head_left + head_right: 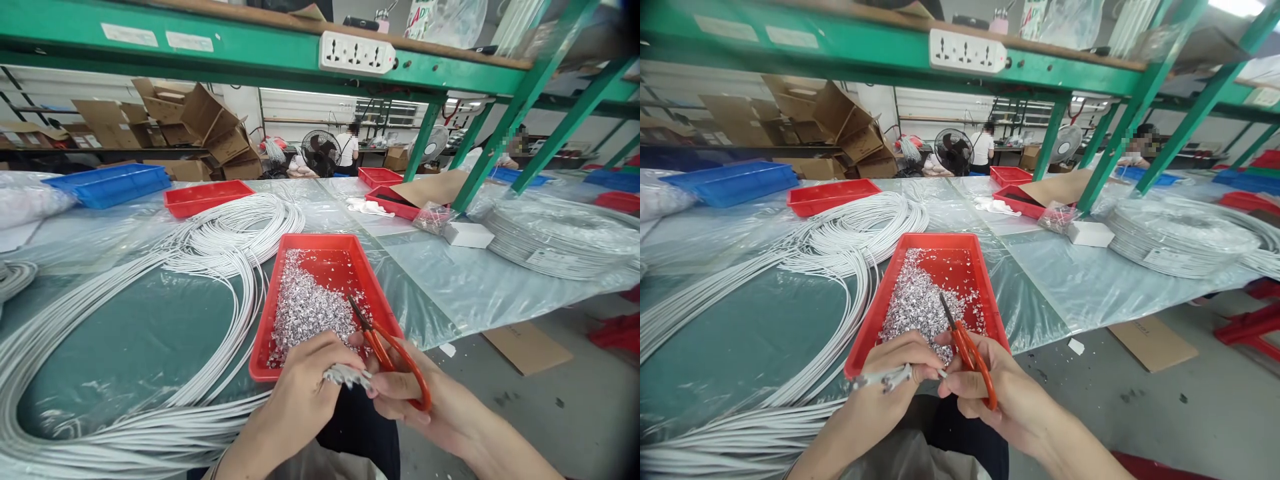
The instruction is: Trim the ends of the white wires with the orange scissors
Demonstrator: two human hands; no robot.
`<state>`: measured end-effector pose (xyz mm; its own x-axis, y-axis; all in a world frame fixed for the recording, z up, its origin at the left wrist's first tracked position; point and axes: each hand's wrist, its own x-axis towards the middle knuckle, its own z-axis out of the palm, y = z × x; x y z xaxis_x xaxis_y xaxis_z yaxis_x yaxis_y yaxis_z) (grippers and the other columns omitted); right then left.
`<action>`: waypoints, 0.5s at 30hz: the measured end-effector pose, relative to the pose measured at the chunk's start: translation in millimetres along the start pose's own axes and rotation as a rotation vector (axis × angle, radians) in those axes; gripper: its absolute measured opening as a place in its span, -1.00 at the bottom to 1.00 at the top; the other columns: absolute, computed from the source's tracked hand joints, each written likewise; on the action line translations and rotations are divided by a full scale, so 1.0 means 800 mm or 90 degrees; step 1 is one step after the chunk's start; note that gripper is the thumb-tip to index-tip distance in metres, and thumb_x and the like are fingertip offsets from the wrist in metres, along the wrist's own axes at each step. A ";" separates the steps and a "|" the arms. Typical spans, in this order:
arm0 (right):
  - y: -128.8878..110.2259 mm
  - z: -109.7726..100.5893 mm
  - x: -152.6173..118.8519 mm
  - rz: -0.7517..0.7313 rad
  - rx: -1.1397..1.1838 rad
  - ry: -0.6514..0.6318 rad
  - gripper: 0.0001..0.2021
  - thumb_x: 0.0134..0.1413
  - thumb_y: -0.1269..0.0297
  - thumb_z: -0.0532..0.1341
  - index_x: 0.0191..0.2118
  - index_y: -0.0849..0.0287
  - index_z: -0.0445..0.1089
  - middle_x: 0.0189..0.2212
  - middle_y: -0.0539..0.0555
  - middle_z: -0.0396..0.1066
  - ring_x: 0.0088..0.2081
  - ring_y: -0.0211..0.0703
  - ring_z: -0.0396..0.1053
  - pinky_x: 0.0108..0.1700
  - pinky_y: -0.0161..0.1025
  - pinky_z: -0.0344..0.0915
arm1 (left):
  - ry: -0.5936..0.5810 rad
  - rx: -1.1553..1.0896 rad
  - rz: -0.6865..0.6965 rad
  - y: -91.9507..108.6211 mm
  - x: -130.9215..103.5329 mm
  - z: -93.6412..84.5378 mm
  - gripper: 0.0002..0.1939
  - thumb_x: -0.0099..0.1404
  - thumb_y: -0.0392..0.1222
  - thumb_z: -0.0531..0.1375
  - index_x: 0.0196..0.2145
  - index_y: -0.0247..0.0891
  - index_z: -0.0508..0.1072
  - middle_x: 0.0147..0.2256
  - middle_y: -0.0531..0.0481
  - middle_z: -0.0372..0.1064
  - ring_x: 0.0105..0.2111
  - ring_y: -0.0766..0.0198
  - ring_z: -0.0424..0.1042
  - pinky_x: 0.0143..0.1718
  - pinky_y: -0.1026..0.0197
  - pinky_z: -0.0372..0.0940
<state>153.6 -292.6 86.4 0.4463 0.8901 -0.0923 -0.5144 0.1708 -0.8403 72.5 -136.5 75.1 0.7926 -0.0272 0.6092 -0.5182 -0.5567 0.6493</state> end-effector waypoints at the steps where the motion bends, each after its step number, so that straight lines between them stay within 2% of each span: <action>1: 0.001 0.001 0.000 -0.003 0.001 0.012 -0.71 -0.14 0.39 0.35 -0.25 0.24 0.29 -0.59 -0.09 0.32 -0.76 -0.59 -0.09 -0.60 -0.36 -0.28 | -0.004 0.012 0.008 -0.001 -0.001 0.000 -0.64 0.05 -0.66 -0.02 -0.35 -0.31 0.39 -0.41 0.03 0.27 -0.42 0.44 0.28 -0.37 0.40 0.18; 5: 0.003 0.001 -0.004 -0.021 -0.049 0.050 -0.62 -0.14 0.34 0.36 -0.17 0.22 0.26 -0.62 -0.12 0.27 -0.72 -0.55 -0.09 -0.59 -0.36 -0.27 | -0.015 0.014 0.011 -0.002 -0.001 0.000 -0.68 0.10 -0.62 0.00 -0.34 -0.32 0.40 -0.40 0.02 0.27 -0.41 0.44 0.28 -0.38 0.40 0.18; 10: 0.008 0.002 -0.007 -0.044 -0.100 0.071 -0.48 -0.19 0.21 0.39 -0.09 0.19 0.24 -0.52 -0.02 0.29 -0.51 -0.40 0.14 -0.51 -0.39 -0.13 | 0.013 -0.079 -0.078 -0.004 0.002 0.002 -0.85 0.24 -0.37 0.07 -0.42 -0.30 0.42 -0.47 0.05 0.32 -0.45 0.44 0.31 -0.41 0.39 0.18; 12: 0.013 0.006 -0.003 -0.036 -0.071 0.056 -0.50 -0.19 0.23 0.39 -0.09 0.16 0.25 -0.51 -0.03 0.28 -0.53 -0.43 0.12 -0.50 -0.39 -0.13 | 0.037 -0.121 -0.105 -0.006 0.001 0.005 -0.87 0.24 -0.31 0.09 -0.42 -0.31 0.41 -0.50 0.05 0.32 -0.48 0.44 0.32 -0.43 0.40 0.19; 15: 0.018 0.007 0.005 -0.027 -0.032 0.023 -0.52 -0.14 0.21 0.36 -0.08 0.19 0.22 -0.50 -0.02 0.30 -0.64 -0.54 -0.05 -0.54 -0.40 -0.17 | 0.066 -0.179 -0.136 -0.010 -0.001 0.006 -0.89 0.23 -0.32 0.09 -0.41 -0.31 0.41 -0.49 0.07 0.35 -0.50 0.46 0.32 -0.44 0.43 0.20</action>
<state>143.9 -283.9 77.1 0.4933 0.8666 -0.0750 -0.4581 0.1855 -0.8693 77.2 -136.1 67.4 0.8631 0.1565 0.4802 -0.4243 -0.2910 0.8575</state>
